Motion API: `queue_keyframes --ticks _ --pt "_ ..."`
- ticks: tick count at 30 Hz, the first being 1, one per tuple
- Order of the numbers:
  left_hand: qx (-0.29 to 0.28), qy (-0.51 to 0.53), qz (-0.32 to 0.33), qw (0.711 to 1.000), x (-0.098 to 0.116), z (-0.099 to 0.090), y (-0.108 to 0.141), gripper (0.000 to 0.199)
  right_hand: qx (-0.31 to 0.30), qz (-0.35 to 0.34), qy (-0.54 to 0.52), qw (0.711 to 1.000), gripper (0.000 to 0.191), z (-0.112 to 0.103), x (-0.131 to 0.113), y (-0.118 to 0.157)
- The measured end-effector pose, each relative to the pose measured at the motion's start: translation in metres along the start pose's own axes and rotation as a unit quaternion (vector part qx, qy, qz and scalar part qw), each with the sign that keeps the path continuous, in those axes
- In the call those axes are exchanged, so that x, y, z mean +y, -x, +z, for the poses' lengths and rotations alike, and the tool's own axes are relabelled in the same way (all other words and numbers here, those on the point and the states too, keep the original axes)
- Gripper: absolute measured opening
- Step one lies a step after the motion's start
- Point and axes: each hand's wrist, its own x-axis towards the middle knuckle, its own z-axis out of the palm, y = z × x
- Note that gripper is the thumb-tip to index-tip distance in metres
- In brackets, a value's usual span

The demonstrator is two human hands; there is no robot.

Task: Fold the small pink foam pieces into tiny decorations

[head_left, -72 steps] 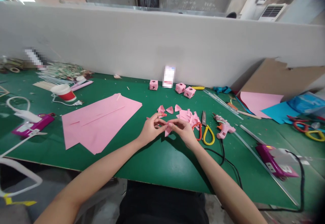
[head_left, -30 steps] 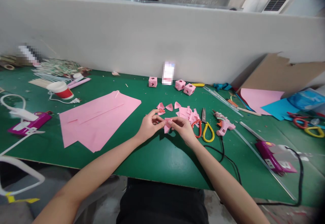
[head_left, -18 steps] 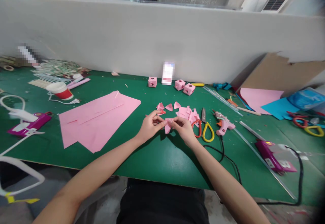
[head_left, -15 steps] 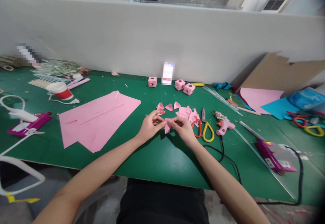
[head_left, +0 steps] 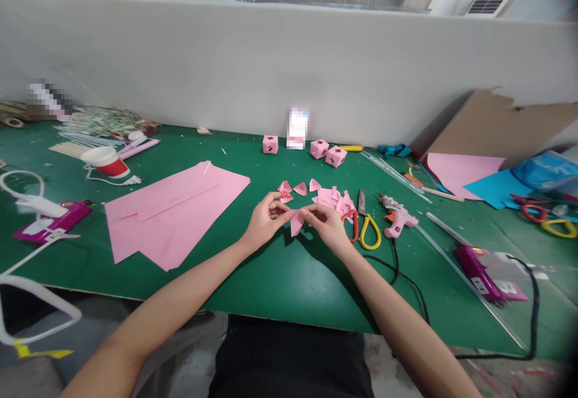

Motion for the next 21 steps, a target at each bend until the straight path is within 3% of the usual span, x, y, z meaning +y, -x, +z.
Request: queue_keyframes --ticks 9,13,18,21 --pt "-0.003 0.013 -0.012 1.000 -0.0045 -0.0010 -0.0027 0.046 0.007 0.024 0.020 0.999 0.045 0.0024 0.0019 0.0000" --pt "0.006 0.037 -0.029 0.999 -0.0032 -0.0025 -0.0045 0.048 -0.020 0.029 0.042 0.999 0.042 0.0021 0.0000 0.0008" --pt "0.009 0.059 -0.048 0.997 -0.0012 -0.0014 -0.0046 0.049 0.003 0.003 0.068 0.998 0.039 0.0017 0.0015 0.0012" --pt "0.013 0.078 -0.061 0.995 0.0000 -0.0013 -0.0045 0.050 0.004 0.022 0.046 0.999 0.040 0.0026 0.0033 0.0006"
